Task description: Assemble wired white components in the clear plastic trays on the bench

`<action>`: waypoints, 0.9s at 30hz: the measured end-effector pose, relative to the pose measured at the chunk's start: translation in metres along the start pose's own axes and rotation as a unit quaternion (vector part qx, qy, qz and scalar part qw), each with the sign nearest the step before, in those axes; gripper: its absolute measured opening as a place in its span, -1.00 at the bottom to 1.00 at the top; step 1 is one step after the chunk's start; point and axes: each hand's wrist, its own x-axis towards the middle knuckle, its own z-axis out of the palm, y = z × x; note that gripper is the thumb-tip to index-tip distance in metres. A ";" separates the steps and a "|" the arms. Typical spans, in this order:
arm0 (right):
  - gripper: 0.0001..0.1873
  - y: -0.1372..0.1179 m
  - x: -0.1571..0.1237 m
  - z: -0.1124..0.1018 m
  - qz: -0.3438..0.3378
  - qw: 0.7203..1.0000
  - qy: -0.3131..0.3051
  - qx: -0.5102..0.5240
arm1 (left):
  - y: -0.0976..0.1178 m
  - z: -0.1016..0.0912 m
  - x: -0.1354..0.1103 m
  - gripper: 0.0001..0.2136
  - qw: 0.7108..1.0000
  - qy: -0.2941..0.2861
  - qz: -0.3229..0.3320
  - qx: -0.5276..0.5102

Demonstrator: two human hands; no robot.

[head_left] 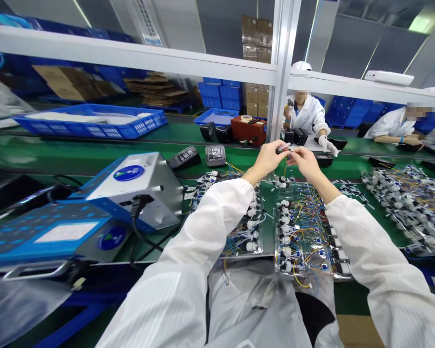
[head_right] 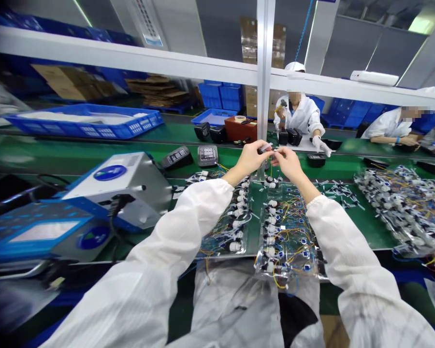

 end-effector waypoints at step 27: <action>-0.82 -0.001 0.053 0.035 -0.087 0.992 -0.010 -0.088 | -0.020 -0.032 -0.002 -0.81 0.996 0.073 -0.058 0.009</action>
